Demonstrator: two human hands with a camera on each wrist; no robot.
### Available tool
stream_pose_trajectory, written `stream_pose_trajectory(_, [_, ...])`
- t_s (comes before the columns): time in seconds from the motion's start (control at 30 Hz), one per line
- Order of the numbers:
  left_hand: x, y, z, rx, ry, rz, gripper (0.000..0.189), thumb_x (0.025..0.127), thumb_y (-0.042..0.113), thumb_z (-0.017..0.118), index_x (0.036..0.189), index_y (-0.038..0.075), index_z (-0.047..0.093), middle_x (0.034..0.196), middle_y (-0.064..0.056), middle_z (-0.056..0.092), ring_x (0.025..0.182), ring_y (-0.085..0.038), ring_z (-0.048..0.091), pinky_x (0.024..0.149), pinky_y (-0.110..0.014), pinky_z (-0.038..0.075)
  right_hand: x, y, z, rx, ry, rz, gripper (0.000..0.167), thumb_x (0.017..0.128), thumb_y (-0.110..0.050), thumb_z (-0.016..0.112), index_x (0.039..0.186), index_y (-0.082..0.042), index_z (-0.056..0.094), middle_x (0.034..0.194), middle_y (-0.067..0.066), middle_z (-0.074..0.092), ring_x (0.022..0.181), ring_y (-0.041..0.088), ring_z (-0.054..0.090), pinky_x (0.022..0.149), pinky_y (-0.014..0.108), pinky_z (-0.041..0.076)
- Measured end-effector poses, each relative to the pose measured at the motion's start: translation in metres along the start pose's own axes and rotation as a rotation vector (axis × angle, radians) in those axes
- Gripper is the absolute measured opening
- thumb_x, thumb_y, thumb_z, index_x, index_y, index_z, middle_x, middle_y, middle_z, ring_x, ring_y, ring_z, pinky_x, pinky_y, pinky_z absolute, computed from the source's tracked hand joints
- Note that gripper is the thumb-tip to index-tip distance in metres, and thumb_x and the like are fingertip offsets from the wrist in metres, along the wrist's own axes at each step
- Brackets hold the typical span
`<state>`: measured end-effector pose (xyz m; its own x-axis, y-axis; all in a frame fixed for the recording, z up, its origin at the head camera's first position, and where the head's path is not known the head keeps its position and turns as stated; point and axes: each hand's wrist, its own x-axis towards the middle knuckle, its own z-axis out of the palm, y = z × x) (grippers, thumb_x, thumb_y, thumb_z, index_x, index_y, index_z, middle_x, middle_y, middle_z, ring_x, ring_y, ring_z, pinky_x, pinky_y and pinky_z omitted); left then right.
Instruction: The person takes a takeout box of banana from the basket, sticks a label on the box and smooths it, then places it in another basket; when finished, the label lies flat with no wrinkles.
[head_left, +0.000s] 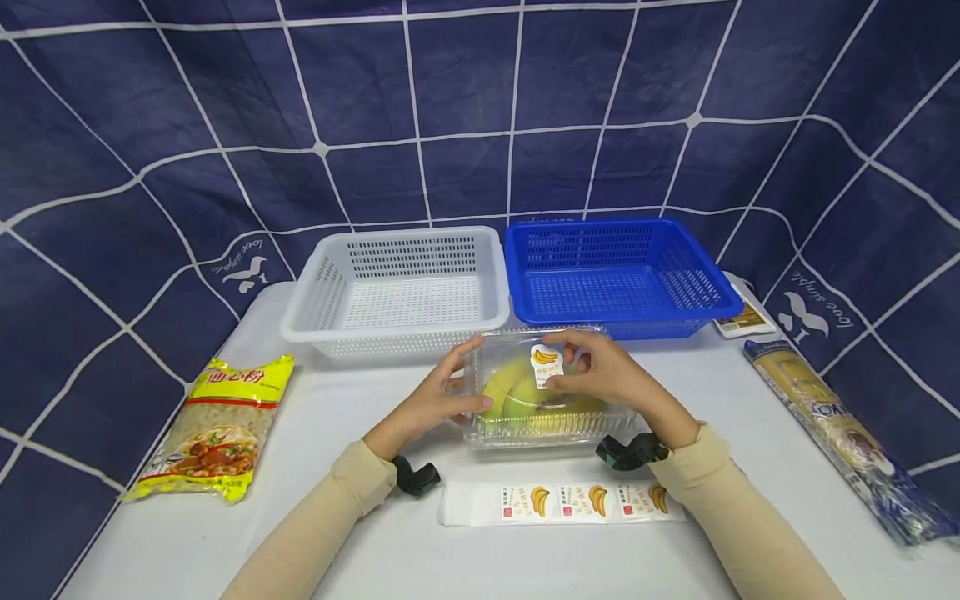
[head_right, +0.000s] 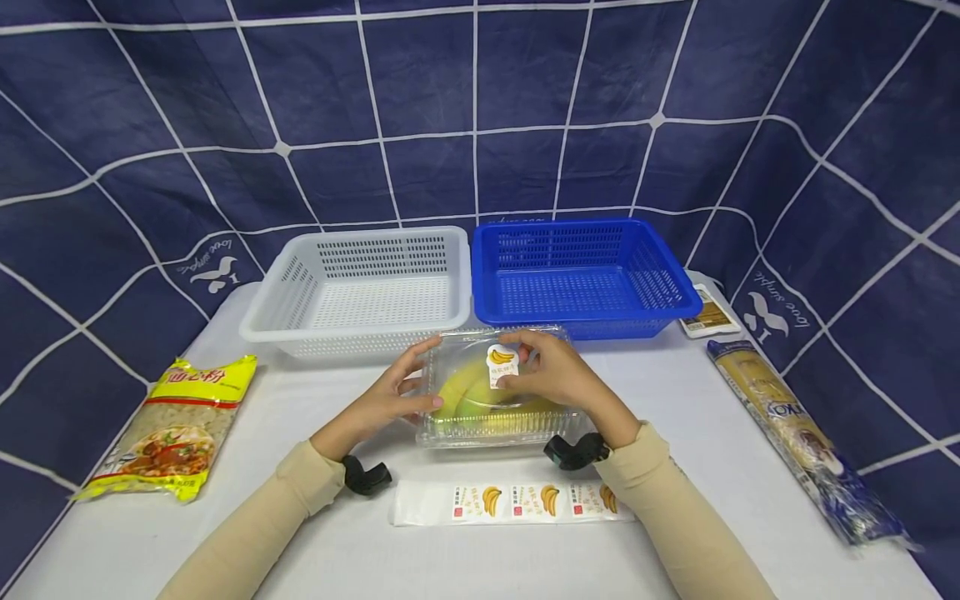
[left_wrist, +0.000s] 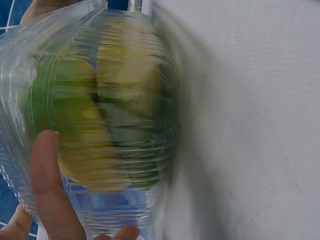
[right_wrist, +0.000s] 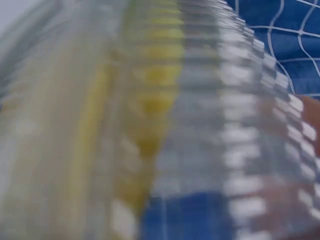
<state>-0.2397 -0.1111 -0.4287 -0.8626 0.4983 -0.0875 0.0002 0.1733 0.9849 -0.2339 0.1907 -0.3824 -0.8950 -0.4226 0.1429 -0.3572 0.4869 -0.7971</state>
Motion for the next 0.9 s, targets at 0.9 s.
stream_pose_trajectory(0.9, [0.000, -0.001, 0.003, 0.005, 0.007, -0.025, 0.091, 0.090, 0.011, 0.076, 0.169, 0.024, 0.032, 0.177, -0.025, 0.008, 0.155, -0.063, 0.021, 0.071, -0.038, 0.061, -0.044, 0.029, -0.115, 0.463, 0.162, -0.170, 0.045, 0.107, 0.012, 0.054, 0.136, -0.017, 0.071, 0.107, 0.002, 0.075, 0.085, 0.014, 0.072, 0.077, 0.025, 0.063])
